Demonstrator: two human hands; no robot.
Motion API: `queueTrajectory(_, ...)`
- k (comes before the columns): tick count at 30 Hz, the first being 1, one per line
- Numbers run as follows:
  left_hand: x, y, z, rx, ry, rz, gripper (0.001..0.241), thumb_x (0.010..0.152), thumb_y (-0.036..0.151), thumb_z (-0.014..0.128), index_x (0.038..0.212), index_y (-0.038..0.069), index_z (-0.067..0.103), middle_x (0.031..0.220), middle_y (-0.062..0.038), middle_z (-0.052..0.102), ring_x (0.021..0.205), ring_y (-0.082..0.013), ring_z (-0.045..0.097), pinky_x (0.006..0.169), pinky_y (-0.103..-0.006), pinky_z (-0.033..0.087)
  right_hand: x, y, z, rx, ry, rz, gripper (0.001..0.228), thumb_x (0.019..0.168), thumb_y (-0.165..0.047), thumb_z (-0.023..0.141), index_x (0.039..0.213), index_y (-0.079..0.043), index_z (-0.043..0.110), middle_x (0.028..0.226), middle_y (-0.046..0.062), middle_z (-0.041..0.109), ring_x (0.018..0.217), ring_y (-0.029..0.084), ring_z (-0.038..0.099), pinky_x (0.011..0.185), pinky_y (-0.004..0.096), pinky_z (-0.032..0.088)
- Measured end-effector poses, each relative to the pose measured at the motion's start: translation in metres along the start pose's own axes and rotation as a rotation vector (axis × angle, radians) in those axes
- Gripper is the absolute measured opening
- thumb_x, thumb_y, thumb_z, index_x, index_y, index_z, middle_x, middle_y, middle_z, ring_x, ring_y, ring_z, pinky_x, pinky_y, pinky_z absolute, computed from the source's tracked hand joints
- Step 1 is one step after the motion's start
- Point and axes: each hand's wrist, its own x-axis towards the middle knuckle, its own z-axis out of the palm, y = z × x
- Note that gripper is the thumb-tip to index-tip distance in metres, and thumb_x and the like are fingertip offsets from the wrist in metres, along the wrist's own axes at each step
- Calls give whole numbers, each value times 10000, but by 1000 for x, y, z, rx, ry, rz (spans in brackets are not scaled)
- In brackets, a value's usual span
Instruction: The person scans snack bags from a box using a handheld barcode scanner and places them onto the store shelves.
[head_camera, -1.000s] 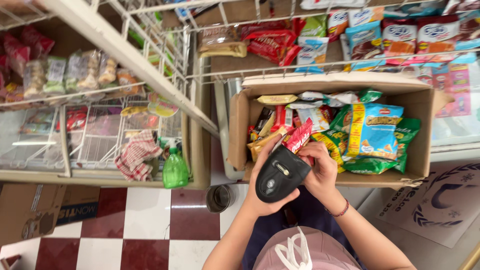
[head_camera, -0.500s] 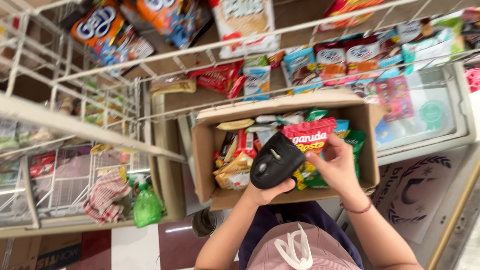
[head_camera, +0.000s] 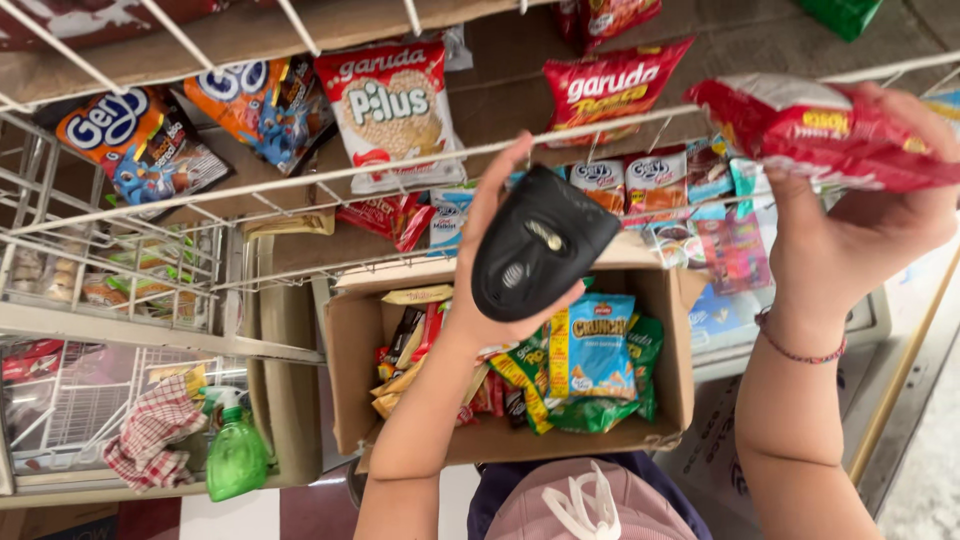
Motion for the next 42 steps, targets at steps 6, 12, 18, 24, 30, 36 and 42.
queueTrajectory(6, 32, -7, 2, 176, 7, 130, 421, 840, 158, 907, 1204, 46, 727, 1714, -152, 205, 1328, -201, 644, 1175, -324, 496, 30, 29, 0, 74, -27, 85, 601, 976, 106, 852, 1467, 27, 514, 1407, 153, 624, 1305, 218, 637, 1179, 331, 548)
queueTrajectory(12, 44, -13, 7, 151, -46, 76, 448, 823, 179, 901, 1215, 43, 732, 1736, -193, 160, 1264, -212, 688, 1133, -327, 515, 47, 32, 4, -113, -144, -62, 545, 990, 112, 905, 1383, 46, 534, 1328, 156, 584, 1158, 168, 576, 1050, 264, 474)
queueTrajectory(18, 43, -20, 16, 243, -43, 46, 575, 751, 196, 936, 1260, 43, 716, 1719, -187, 227, 1354, -251, 650, 1159, -350, 513, 47, 43, 8, -99, -167, 34, 562, 958, 111, 874, 1412, 58, 548, 1292, 118, 674, 1158, 161, 628, 1063, 261, 489)
queueTrajectory(24, 42, -26, 20, 218, -50, 0, 656, 735, 185, 931, 1315, 18, 677, 1722, -174, 282, 1316, -234, 679, 1146, -346, 525, 47, 53, 19, -40, -149, 60, 508, 985, 70, 891, 1357, 40, 545, 1224, 92, 670, 1100, 129, 626, 1009, 234, 488)
queueTrajectory(30, 39, -28, 24, 266, -45, -31, 770, 719, 167, 927, 1397, 4, 601, 1520, -156, 566, 1276, -221, 685, 1150, -331, 501, 45, 41, 36, -63, -173, 57, 580, 1047, 80, 854, 1483, 22, 476, 1342, 126, 703, 1243, 172, 653, 1119, 276, 514)
queueTrajectory(36, 42, -23, 22, 194, -5, -65, 933, 716, 157, 904, 1503, -10, 432, 1380, -125, 654, 1217, -200, 684, 1144, -319, 481, 39, 31, 42, -387, -202, 117, 706, 970, -93, 852, 1515, 11, 416, 1240, 124, 735, 1254, 367, 480, 1183, 434, 241)
queueTrajectory(42, 40, -24, 16, 255, 5, -6, 934, 698, 81, 908, 1496, -12, 431, 1417, -184, 604, 1237, -220, 675, 1119, -320, 496, 30, 36, 46, -400, -224, -6, 739, 1036, -105, 788, 1583, -20, 299, 1316, 135, 705, 1283, 185, 627, 1265, 467, 81)
